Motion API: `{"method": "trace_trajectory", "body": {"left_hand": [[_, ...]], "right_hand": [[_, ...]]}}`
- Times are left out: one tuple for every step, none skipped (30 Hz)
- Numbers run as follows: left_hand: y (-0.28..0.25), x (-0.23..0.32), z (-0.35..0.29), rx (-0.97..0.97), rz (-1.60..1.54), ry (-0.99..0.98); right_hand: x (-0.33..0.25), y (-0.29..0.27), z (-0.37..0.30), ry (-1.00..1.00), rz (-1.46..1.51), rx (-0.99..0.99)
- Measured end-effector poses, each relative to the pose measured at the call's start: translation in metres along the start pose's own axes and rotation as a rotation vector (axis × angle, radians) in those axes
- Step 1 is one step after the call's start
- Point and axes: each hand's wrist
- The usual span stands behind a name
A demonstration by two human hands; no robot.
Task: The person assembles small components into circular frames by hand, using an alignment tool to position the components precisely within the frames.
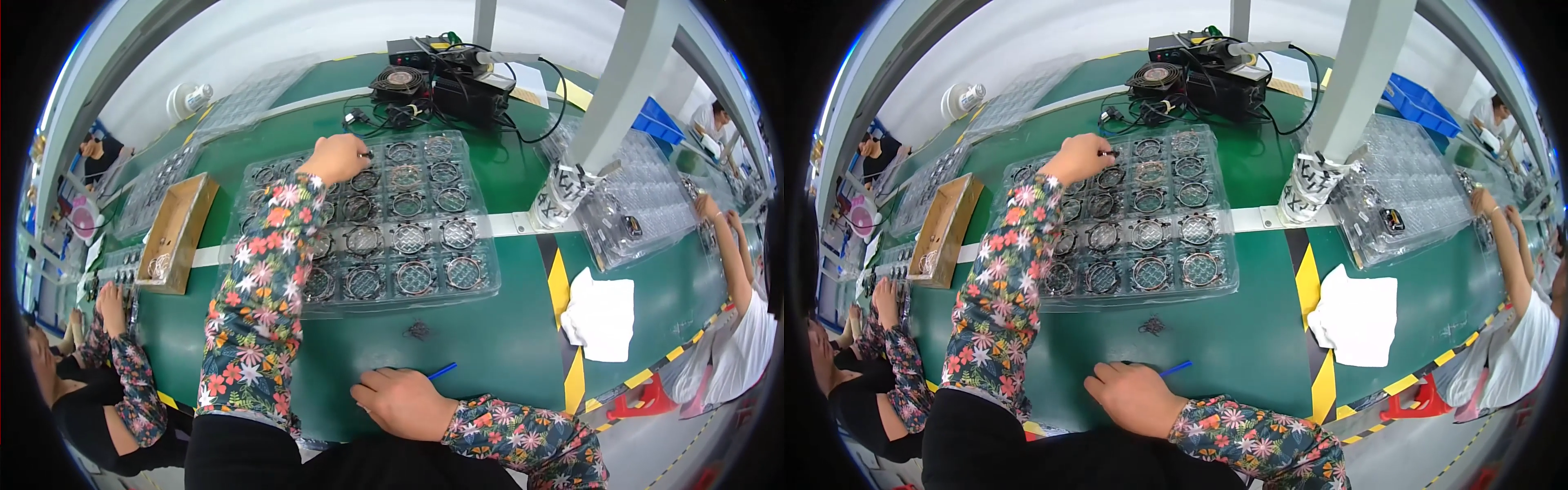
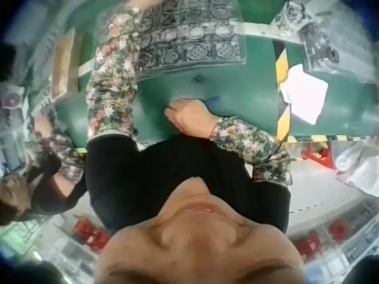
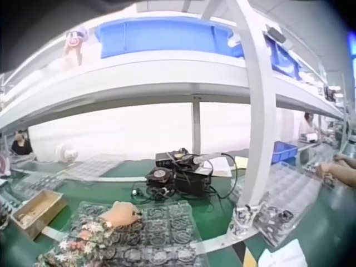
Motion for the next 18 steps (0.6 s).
{"method": "trace_trajectory", "body": {"left_hand": [[-0.002,0.007,-0.006,-0.010,0.034,0.069],[-0.003,0.015,-0.012,-0.019,0.067,0.137],[-0.002,0.015,-0.022,-0.024,0.088,0.184],[-0.001,0.013,-0.025,-0.026,0.095,0.179],[0.000,0.010,-0.030,-0.004,0.088,0.200],[-0.005,0.010,-0.037,0.016,0.085,0.211],[-0.013,0.009,-0.035,-0.117,0.055,0.119],[-0.021,0.006,-0.036,-0.119,0.066,0.099],[-0.017,0.015,-0.027,-0.180,0.008,0.099],[-0.012,0.025,-0.018,-0.241,-0.049,0.101],[-0.006,0.036,-0.010,-0.251,-0.001,0.137],[-0.014,0.029,-0.015,-0.249,0.015,0.124],[-0.020,0.024,-0.019,-0.232,0.033,0.112],[-0.024,0.021,-0.022,-0.214,0.050,0.103],[-0.026,0.017,-0.029,-0.214,0.058,0.096],[-0.027,0.014,-0.038,-0.145,0.059,0.121],[-0.027,0.011,-0.048,-0.077,0.061,0.146],[-0.026,0.015,-0.058,-0.019,0.073,0.214]], "right_hand": [[0.001,-0.001,-0.001,0.005,-0.002,-0.003],[0.002,-0.001,-0.001,0.010,-0.004,-0.008],[0.001,0.000,-0.001,0.006,0.003,-0.007],[0.001,0.001,-0.001,0.015,-0.005,-0.030],[0.000,0.002,0.000,0.024,-0.013,-0.055],[-0.001,0.002,0.002,0.013,0.001,-0.063],[-0.003,0.002,0.005,-0.006,0.008,-0.052],[-0.005,0.003,0.007,-0.025,0.017,-0.043],[-0.001,-0.001,0.004,-0.009,0.000,-0.045],[0.004,-0.003,0.001,0.010,-0.015,-0.039],[0.009,-0.007,-0.002,0.031,-0.031,-0.033],[0.006,-0.006,0.000,0.014,-0.017,-0.033],[0.005,-0.005,0.002,0.009,-0.006,-0.038],[0.003,-0.005,0.003,0.006,0.004,-0.042],[0.002,-0.004,0.004,-0.002,0.011,-0.042],[0.001,-0.003,0.005,-0.009,0.014,-0.048],[0.001,-0.002,0.006,-0.016,0.019,-0.055],[0.002,-0.003,0.005,-0.012,0.017,-0.054]]}}
Point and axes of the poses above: each hand's wrist, its own z-axis towards the middle knuckle, its own y-axis out of the palm, x = y × z, and after that the axes turned 14 degrees about x, right-handed
